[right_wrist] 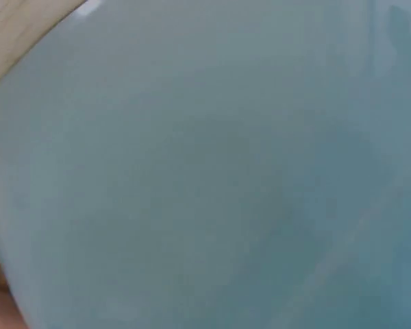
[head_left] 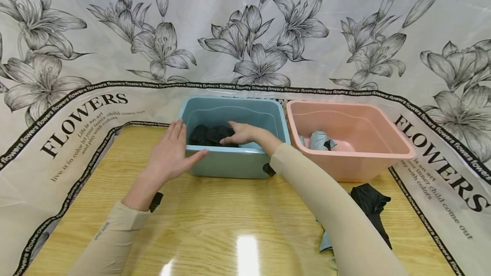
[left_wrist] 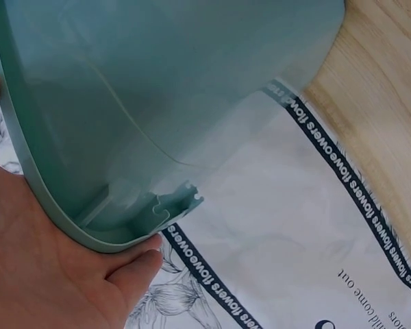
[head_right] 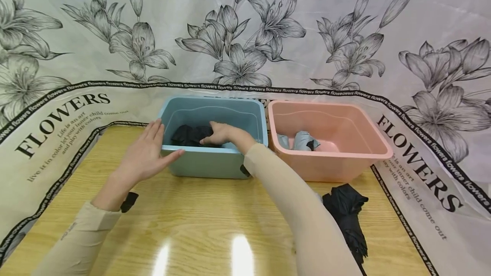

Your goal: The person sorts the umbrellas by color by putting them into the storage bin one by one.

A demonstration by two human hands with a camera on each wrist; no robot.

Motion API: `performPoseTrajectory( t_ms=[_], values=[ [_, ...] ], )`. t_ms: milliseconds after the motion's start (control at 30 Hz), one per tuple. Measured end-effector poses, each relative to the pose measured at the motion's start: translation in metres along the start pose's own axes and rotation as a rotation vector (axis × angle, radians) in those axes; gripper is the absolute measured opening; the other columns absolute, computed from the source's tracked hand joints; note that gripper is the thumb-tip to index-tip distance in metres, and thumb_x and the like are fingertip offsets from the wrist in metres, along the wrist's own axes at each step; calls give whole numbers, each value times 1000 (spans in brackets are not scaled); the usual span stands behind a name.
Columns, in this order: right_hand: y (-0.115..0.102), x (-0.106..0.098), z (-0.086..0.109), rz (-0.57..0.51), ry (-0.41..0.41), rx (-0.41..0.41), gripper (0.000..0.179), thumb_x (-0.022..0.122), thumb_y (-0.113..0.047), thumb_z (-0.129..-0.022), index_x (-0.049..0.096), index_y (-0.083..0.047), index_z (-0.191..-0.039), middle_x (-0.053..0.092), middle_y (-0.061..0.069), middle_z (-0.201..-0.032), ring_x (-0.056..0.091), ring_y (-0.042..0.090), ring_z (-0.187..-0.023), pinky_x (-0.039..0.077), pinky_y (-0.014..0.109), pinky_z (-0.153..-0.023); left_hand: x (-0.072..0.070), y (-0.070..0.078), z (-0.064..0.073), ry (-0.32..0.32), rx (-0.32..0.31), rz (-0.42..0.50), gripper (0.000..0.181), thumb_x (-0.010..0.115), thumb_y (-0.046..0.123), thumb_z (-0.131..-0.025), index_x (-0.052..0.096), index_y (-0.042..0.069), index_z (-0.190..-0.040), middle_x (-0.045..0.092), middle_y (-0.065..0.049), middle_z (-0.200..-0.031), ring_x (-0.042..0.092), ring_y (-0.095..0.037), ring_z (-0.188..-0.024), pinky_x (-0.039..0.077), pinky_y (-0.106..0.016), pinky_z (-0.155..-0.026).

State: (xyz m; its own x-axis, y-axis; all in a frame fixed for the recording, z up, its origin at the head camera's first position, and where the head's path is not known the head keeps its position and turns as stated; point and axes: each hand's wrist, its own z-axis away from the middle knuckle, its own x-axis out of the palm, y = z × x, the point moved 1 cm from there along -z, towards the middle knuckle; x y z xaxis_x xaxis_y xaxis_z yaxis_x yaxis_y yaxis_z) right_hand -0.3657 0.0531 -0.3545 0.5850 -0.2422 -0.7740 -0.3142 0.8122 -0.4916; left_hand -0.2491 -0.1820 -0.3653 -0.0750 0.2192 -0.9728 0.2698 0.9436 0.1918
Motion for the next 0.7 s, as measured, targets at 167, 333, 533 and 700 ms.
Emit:
performPoseTrajectory(
  t_ms=[167,333,533,700],
  values=[
    [-11,-2,19,44,136,-62,85,49,-54,-108,15,-3,-166,23,18,-171,28,36,-155,30,52,-124,0,-2,0,4,4,0,112,44,76,-98,18,-14,-160,6,-28,-171,10,-44,-158,18,-54,-127],
    [-17,-2,45,-47,316,-131,80,47,-57,-107,22,-10,-167,27,15,-170,29,34,-155,31,56,-122,-2,-1,0,12,4,2,112,46,76,-98,19,-14,-159,8,-28,-171,11,-44,-158,19,-55,-127],
    [-12,8,79,-175,514,-217,75,49,-59,-105,28,-21,-166,33,5,-168,41,31,-149,40,57,-115,-2,-1,0,11,0,1,112,46,76,-98,19,-14,-159,8,-28,-171,11,-45,-158,20,-55,-126],
    [-1,17,104,-275,684,-317,65,54,-49,-107,36,-21,-163,41,3,-163,45,31,-145,41,54,-115,-2,0,1,13,2,6,112,46,75,-98,19,-14,-159,8,-28,-171,11,-45,-158,19,-54,-127]
  ],
)
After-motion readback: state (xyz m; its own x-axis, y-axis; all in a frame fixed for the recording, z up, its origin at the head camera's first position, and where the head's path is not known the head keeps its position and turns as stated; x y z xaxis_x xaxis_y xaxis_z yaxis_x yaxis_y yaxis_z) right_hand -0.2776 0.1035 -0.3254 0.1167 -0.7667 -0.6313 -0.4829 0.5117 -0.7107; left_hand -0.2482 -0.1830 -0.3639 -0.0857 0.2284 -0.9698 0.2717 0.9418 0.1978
